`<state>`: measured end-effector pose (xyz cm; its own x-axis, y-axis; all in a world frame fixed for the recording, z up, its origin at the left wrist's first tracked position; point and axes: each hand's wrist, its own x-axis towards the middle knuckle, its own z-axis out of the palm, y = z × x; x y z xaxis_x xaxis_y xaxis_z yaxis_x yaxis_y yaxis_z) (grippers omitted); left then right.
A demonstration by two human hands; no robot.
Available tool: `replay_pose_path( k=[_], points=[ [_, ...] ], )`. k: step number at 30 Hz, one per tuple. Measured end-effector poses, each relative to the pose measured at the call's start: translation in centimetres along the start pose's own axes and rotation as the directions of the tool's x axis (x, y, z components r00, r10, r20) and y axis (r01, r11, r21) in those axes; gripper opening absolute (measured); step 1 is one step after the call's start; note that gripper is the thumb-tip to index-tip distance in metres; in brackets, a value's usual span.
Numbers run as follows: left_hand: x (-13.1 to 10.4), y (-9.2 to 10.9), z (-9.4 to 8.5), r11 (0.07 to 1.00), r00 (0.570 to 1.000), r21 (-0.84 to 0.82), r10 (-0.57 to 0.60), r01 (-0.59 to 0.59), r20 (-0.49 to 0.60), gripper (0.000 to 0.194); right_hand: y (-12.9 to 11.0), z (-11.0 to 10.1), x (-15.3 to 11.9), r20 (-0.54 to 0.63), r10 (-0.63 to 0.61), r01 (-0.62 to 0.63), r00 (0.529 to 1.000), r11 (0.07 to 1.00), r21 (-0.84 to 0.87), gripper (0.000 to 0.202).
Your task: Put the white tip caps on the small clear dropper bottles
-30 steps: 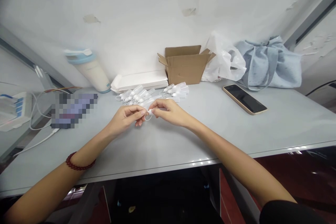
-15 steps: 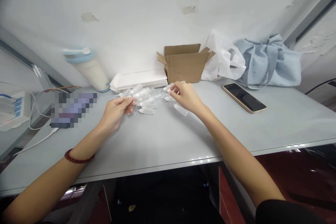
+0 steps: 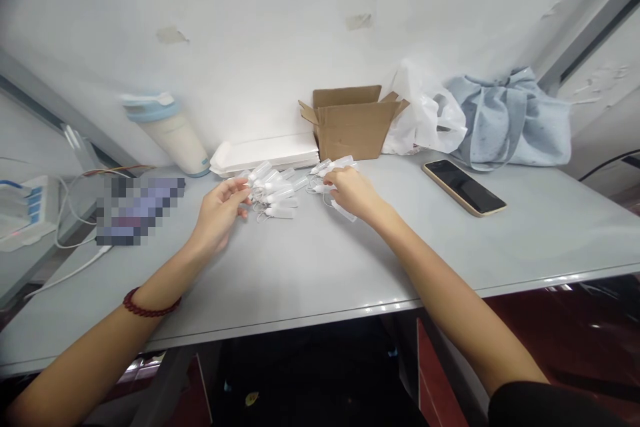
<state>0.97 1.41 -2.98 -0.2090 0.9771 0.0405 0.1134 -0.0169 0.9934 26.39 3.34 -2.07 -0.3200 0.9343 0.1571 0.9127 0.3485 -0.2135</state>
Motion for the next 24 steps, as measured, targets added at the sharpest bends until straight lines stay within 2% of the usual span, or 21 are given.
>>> replay_pose_path(
  k=[8, 18, 21, 24],
  points=[
    [-0.22, -0.01, 0.00, 1.000, 0.999, -0.007, 0.011, -0.011, 0.030, 0.030, 0.14, 0.28, 0.15, 0.012, -0.009, 0.009, 1.000, 1.000, 0.009, 0.022],
    [-0.34, 0.25, 0.09, 1.000, 0.999, -0.015, 0.011, -0.010, 0.038, 0.030, -0.24, 0.41, 0.05, 0.095, 0.060, -0.057, 0.994, 0.998, -0.032, 0.031],
    [-0.37, 0.33, 0.12, 1.000, 0.999, -0.015, 0.017, -0.016, 0.035, 0.028, -0.22, 0.45, 0.05, 0.028, 0.037, -0.036, 0.999, 0.999, -0.019, 0.032],
    [-0.34, 0.34, 0.14, 0.999, 0.999, -0.021, 0.028, -0.027, 0.033, 0.026, -0.28, 0.20, 0.06, -0.125, -0.004, 0.016, 0.992, 0.995, 0.094, 0.028]
  ],
)
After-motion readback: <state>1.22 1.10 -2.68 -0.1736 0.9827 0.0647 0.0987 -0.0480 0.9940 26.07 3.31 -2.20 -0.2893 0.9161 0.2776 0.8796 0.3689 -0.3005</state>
